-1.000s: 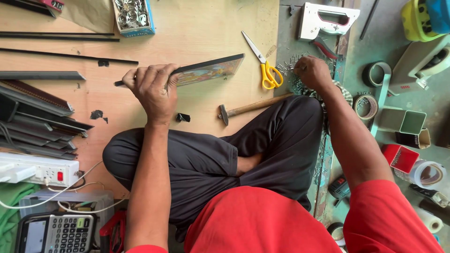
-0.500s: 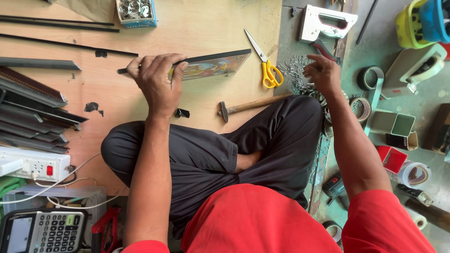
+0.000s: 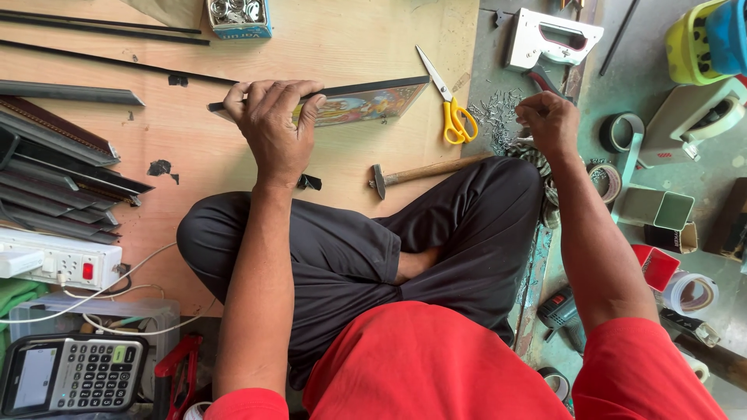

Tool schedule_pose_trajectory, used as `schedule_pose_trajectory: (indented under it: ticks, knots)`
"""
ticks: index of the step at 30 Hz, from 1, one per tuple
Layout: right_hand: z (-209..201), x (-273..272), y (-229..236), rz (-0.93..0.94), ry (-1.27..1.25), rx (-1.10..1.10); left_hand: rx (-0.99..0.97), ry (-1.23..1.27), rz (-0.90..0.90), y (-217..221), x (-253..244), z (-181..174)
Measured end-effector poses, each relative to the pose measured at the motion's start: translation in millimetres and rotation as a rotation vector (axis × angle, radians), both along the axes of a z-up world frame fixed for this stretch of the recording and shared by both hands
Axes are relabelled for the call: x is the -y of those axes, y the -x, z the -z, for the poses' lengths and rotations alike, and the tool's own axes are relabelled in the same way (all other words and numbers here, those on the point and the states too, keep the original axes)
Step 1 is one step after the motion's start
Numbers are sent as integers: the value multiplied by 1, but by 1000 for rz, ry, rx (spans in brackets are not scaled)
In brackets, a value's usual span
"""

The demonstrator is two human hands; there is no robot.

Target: Assembling frames and inserting religious pictures, including cleaning the glass and securing the backings.

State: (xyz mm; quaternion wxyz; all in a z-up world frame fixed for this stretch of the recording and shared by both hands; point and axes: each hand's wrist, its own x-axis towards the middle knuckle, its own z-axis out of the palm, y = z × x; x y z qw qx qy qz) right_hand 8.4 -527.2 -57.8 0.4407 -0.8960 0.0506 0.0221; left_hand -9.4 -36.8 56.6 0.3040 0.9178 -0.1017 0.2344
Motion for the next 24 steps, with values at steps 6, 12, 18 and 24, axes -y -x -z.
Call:
schedule_pose_trajectory:
  ticks: [6, 12, 18, 24]
  knots:
    - [-26, -16, 4, 147, -118, -66, 19, -1, 6, 0, 1, 1]
    - [-29, -16, 5, 291, -776, 15, 49, -43, -27, -4, -2, 11]
    - [-145, -131, 2, 58, -1059, 127, 59, -31, -57, -1, 1, 12]
    - [-170, -234, -17, -443, -360, 304, 79, 23, -173, 2, 6, 13]
